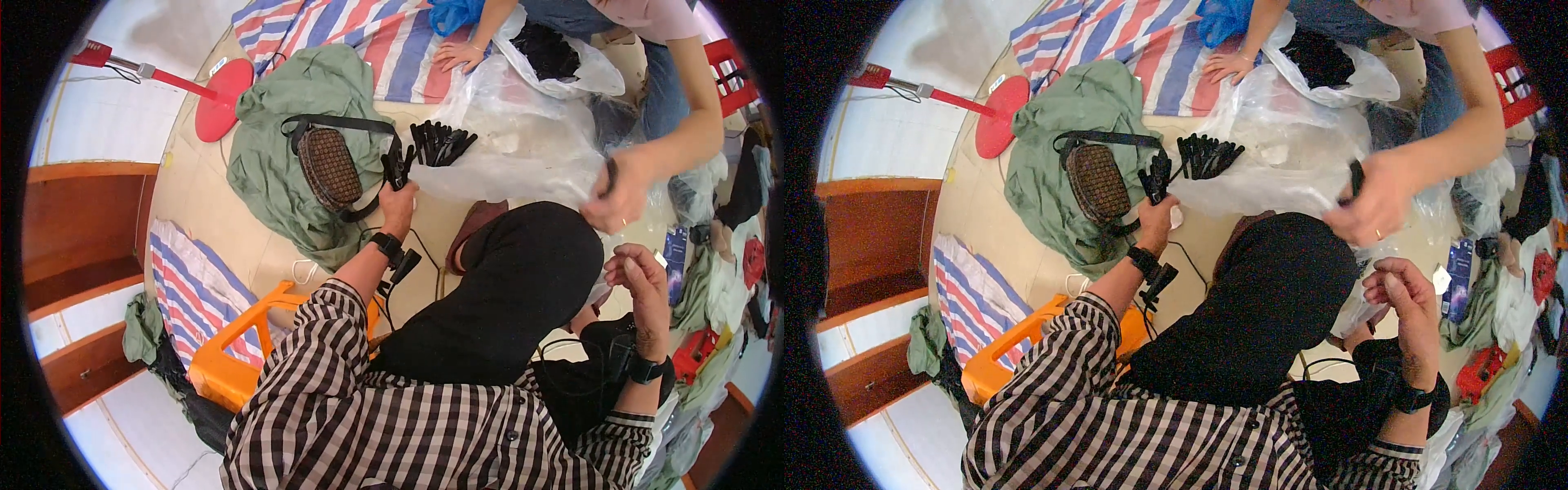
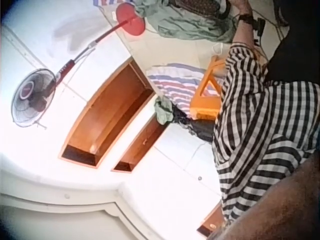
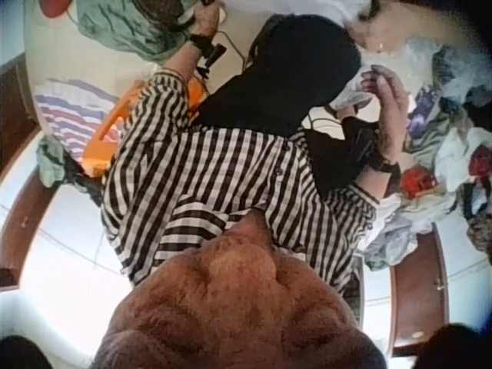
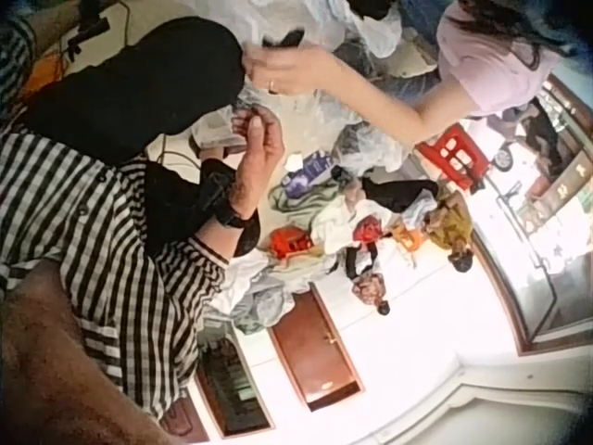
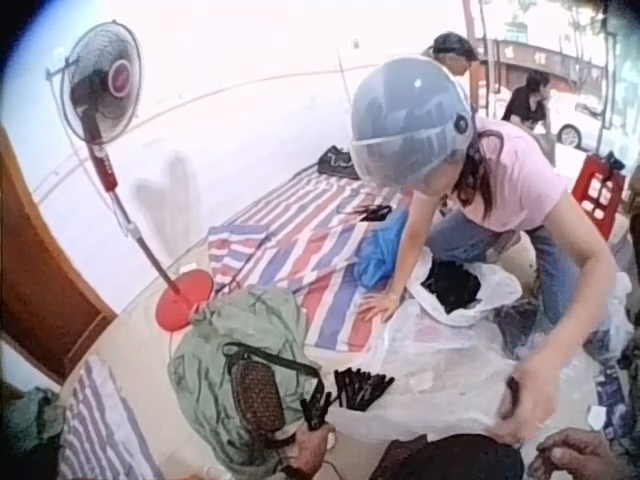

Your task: Sorting and assembling small black components for shoe manufacturing on a floor workspace.

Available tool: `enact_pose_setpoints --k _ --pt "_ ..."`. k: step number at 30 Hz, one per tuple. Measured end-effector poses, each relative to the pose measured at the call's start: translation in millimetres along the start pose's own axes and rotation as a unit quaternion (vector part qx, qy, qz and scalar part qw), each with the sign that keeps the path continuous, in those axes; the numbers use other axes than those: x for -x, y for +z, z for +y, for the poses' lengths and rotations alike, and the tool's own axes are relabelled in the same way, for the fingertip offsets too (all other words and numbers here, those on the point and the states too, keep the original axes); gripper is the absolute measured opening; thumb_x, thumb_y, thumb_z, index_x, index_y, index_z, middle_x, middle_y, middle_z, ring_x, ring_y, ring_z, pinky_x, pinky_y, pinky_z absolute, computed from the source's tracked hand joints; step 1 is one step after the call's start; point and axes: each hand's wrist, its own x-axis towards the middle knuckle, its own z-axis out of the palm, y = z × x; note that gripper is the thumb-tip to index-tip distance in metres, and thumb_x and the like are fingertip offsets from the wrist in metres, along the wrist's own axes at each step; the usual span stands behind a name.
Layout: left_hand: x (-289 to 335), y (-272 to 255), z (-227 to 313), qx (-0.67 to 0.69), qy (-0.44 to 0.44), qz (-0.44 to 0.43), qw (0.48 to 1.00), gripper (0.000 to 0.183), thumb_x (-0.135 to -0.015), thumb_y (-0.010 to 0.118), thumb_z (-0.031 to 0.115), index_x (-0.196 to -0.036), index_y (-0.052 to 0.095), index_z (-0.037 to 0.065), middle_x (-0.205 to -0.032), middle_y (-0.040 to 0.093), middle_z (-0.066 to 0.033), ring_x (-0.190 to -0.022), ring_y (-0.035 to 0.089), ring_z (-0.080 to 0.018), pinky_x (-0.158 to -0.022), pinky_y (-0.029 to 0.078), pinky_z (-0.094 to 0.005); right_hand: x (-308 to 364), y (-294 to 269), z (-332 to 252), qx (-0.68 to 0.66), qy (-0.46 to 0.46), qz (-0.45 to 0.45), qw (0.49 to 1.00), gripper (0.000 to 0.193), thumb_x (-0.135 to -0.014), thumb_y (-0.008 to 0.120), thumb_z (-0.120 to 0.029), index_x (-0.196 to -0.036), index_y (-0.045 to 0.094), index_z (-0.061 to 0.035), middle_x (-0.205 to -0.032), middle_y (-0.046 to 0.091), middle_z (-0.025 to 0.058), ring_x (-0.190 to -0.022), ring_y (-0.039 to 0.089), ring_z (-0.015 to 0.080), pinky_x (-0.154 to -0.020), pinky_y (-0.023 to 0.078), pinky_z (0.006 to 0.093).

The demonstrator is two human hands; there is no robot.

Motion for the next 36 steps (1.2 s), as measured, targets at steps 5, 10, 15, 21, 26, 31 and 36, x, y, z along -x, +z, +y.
enact_pose_setpoints --k 5,10,15,21,26,31,36 --pt "-4.0 27.7 27.9 0.131 0.16 0.007 0.978 0.018 -0.076 0.066 0.007 -0.092 0.06 0.001 -0.08 0.061 -0.0015 -0.067 0.054 -0.0114 -0.062 0.044 -0.0245 -0.2 -1.7 4.7 0.01 0.001 0.003 1.0 0.025 -0.089 0.05 -0.02 -0.103 0.055 -0.0001 -0.085 0.062 0.0072 -0.074 0.055 0.0111 -0.071 0.044 0.0244" --pt "20.6 74.5 50.4 -0.003 0.177 -0.268 0.947 0.02 -0.076 0.067 0.01 -0.095 0.064 0.004 -0.083 0.062 -0.0005 -0.074 0.054 -0.0077 -0.069 0.045 -0.0238 -1.2 -0.7 3.4 0.003 0.017 0.0 1.0 0.024 -0.089 0.05 -0.02 -0.102 0.056 -0.0006 -0.085 0.062 0.0068 -0.074 0.055 0.0111 -0.071 0.044 0.0247" --pt "17.7 77.3 -56.0 -0.234 0.097 -0.395 0.883 0.037 -0.078 0.063 0.027 -0.101 0.06 -0.003 -0.083 0.063 -0.0083 -0.08 0.056 -0.016 -0.072 0.045 -0.0311 -4.4 8.1 -3.5 -0.004 0.009 -0.012 1.0 0.023 -0.088 0.049 -0.018 -0.102 0.056 -0.001 -0.084 0.062 0.0062 -0.074 0.055 0.0108 -0.071 0.044 0.0244" --pt "40.4 63.2 -44.3 -0.125 -0.068 -0.398 0.907 0.039 -0.076 0.068 0.026 -0.1 0.06 -0.003 -0.081 0.061 -0.0009 -0.075 0.053 -0.012 -0.068 0.044 -0.0283 0.6 -0.2 0.8 0.003 0.024 0.007 1.0 0.021 -0.088 0.049 -0.015 -0.101 0.056 -0.0004 -0.083 0.061 0.006 -0.073 0.055 0.0113 -0.07 0.044 0.0243" --pt "33.3 54.7 -42.2 -0.263 0.099 -0.39 0.877 0.036 -0.079 0.063 0.03 -0.101 0.061 0.001 -0.084 0.065 -0.0103 -0.077 0.056 -0.0139 -0.072 0.044 -0.0317 -4.5 5.5 -3.5 0.019 0.016 0.004 1.0 0.021 -0.088 0.049 -0.016 -0.1 0.056 0.0 -0.083 0.062 0.0062 -0.073 0.056 0.0115 -0.07 0.044 0.0241" --pt "37.3 53.1 -53.4 -0.17 0.145 -0.376 0.899 0.047 -0.073 0.06 0.041 -0.1 0.06 0.003 -0.096 0.06 -0.0237 -0.093 0.056 -0.0392 -0.078 0.043 -0.0375 -6.7 11.2 -4.7 -0.007 0.021 -0.005 1.0 0.022 -0.087 0.05 -0.016 -0.1 0.056 0.0003 -0.083 0.062 0.0067 -0.072 0.056 0.012 -0.07 0.044 0.0244" --pt "41.2 57.9 -44.9 -0.173 0.163 -0.38 0.894 0.044 -0.073 0.06 0.038 -0.096 0.06 0.0 -0.094 0.059 -0.0258 -0.091 0.056 -0.0396 -0.075 0.044 -0.0404 0.8 7.2 -9.1 0.029 0.017 0.016 0.999 0.021 -0.086 0.05 -0.015 -0.1 0.056 0.0004 -0.082 0.062 0.0065 -0.073 0.057 0.0123 -0.069 0.045 0.0248"
